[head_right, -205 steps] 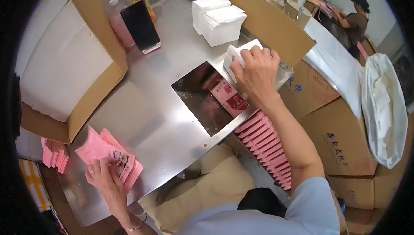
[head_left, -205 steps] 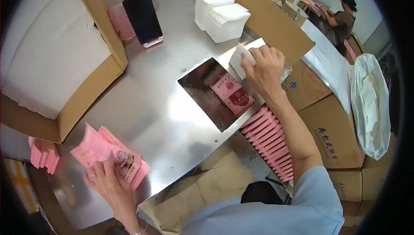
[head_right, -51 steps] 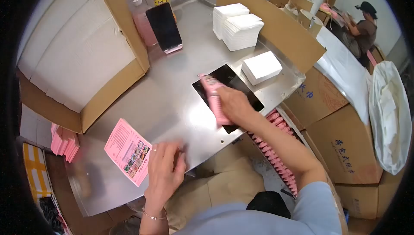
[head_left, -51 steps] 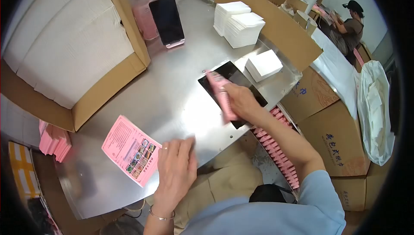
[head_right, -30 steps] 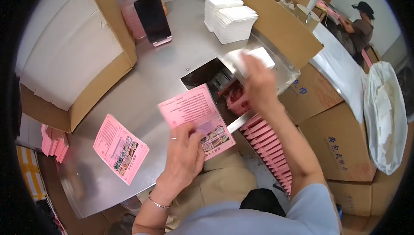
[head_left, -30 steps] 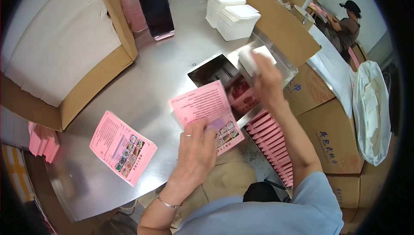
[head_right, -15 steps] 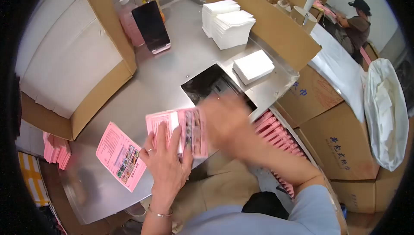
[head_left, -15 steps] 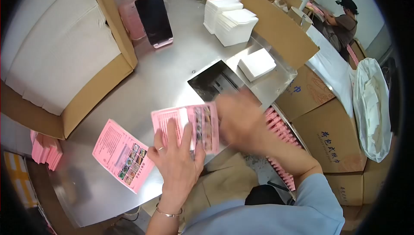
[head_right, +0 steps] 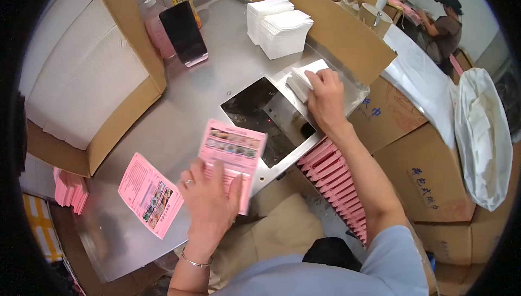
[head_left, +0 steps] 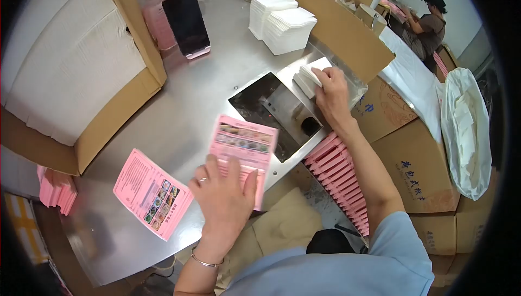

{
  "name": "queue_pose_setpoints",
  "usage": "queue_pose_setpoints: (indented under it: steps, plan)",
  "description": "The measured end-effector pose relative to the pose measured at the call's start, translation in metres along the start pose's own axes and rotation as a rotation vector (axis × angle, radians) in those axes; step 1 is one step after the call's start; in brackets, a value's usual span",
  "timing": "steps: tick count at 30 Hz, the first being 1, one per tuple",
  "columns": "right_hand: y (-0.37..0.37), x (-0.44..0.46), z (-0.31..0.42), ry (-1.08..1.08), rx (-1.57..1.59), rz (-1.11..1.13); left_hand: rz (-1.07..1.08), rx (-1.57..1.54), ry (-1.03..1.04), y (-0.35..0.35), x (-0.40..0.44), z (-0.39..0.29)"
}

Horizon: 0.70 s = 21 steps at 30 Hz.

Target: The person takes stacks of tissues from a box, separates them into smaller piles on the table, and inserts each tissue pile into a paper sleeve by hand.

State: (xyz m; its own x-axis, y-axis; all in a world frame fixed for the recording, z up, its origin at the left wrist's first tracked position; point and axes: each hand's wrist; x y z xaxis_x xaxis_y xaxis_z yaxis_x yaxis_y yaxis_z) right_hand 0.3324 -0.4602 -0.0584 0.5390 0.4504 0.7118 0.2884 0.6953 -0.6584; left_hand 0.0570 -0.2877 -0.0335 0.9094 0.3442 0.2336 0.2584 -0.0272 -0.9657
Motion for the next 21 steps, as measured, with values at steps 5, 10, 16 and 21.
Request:
queue_pose_setpoints:
  steps: [5, 10, 16, 21]
  plan:
    - [-0.029, -0.033, 0.097, -0.276, 0.324, 0.224, 0.079, -0.546, 0.113, 0.005, -0.004, 0.012]
    - [-0.015, -0.067, 0.15, -0.546, 0.302, 0.419, -0.086, -0.208, 0.119, -0.007, -0.001, 0.018]
    - [0.046, -0.01, 0.106, -0.061, 0.228, 0.698, -0.034, -0.353, 0.103, -0.019, -0.002, 0.02]
    - [0.022, -0.019, 0.081, -0.047, -0.042, 0.83, -0.222, -0.282, 0.085, -0.02, -0.035, 0.057]
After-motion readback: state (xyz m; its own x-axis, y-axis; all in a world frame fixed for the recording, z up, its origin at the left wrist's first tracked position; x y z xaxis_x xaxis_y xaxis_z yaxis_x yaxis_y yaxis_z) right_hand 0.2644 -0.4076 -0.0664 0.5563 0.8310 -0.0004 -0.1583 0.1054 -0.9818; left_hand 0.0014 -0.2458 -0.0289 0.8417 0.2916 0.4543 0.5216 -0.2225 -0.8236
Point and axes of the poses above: each hand's wrist, its own x-axis towards the middle knuckle, its own y-axis out of the palm, z = x × y, and after that the axes turned 5 degrees about x, right-handed
